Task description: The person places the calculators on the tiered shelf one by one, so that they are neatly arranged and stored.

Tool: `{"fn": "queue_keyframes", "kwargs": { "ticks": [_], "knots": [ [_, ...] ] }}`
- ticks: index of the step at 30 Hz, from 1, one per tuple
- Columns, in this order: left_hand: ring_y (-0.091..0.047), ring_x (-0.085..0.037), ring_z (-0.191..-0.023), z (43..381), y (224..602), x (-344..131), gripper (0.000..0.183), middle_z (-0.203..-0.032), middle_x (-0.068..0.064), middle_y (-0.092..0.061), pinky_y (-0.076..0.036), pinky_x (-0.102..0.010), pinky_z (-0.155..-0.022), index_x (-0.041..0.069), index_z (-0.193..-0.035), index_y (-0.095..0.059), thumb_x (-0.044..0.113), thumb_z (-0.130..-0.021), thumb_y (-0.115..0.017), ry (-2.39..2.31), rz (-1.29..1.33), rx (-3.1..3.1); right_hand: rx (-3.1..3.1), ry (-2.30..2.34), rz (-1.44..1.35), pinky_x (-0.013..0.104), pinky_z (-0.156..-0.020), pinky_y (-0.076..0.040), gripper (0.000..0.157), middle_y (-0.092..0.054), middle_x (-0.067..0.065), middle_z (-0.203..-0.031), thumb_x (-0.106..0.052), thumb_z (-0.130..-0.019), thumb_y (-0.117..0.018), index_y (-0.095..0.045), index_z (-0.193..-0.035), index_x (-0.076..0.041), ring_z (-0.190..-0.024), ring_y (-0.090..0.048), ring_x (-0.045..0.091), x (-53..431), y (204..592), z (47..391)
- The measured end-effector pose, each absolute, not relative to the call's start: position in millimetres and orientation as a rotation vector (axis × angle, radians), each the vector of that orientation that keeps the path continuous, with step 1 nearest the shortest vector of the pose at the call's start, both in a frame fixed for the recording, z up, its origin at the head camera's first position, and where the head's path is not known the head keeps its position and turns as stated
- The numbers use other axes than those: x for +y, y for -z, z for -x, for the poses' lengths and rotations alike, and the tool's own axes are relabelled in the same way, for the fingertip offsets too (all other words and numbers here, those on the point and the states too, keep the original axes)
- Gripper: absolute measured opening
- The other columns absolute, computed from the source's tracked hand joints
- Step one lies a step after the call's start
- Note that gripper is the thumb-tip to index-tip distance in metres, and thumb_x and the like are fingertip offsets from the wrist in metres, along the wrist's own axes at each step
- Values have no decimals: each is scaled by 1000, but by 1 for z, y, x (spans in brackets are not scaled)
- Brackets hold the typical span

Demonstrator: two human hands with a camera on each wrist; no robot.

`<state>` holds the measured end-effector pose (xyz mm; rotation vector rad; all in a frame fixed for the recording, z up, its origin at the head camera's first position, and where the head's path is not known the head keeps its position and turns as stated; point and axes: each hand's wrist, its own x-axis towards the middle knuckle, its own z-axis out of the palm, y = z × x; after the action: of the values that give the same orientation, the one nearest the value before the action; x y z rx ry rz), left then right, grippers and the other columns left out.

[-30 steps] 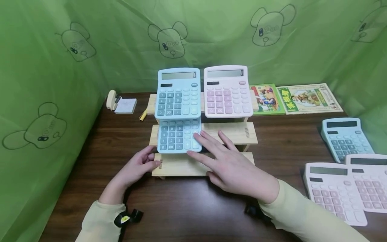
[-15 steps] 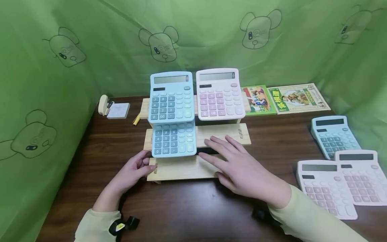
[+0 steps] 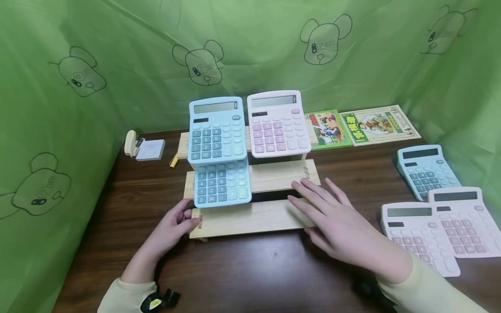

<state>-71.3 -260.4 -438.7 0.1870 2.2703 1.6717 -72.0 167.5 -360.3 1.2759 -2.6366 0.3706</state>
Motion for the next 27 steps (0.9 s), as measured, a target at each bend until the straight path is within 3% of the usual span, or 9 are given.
{"fn": "queue_keyframes", "kwargs": {
  "ticks": [11, 16, 20, 23, 27],
  "knots": [
    [-63, -22, -74, 70, 439, -253, 55, -94, -18, -66, -53, -31, -61, 9, -142, -34, 18, -95, -64, -1719, -189, 2178, -2655, -485, -1150, 53, -115, -6, 75, -28, 9, -157, -33, -82, -64, -36, -150, -13, -143, -23, 34, 192, 365, 64],
    [-66, -27, -78, 71, 436, -254, 60, -100, -18, -68, -55, -34, -66, 11, -145, -31, 19, -95, -64, -1734, -146, 2134, -2761, -471, -1045, 47, -116, -7, 85, -21, 6, -159, -41, -83, -65, -27, -153, -12, -145, -17, 31, 212, 364, 58],
    [-67, -28, -78, 70, 435, -255, 63, -102, -18, -69, -55, -35, -67, 12, -146, -28, 20, -95, -64, -1739, -117, 2098, -2787, -459, -931, 45, -117, -9, 89, -22, 10, -159, -46, -81, -67, -27, -153, -12, -143, -23, 35, 235, 370, 55],
    [-67, -29, -78, 68, 434, -255, 63, -102, -19, -68, -56, -36, -65, 12, -147, -27, 19, -95, -63, -1756, -120, 2084, -2805, -448, -826, 48, -116, -8, 93, -23, 14, -157, -44, -76, -74, -31, -152, -13, -140, -26, 39, 255, 378, 55],
    [-67, -29, -78, 69, 434, -256, 63, -102, -20, -68, -56, -37, -65, 12, -147, -26, 17, -96, -62, -1783, -134, 2061, -2903, -385, -651, 61, -112, -6, 105, -19, 17, -158, -42, -68, -82, -28, -153, -16, -139, -23, 45, 281, 387, 53]
  ]
}}
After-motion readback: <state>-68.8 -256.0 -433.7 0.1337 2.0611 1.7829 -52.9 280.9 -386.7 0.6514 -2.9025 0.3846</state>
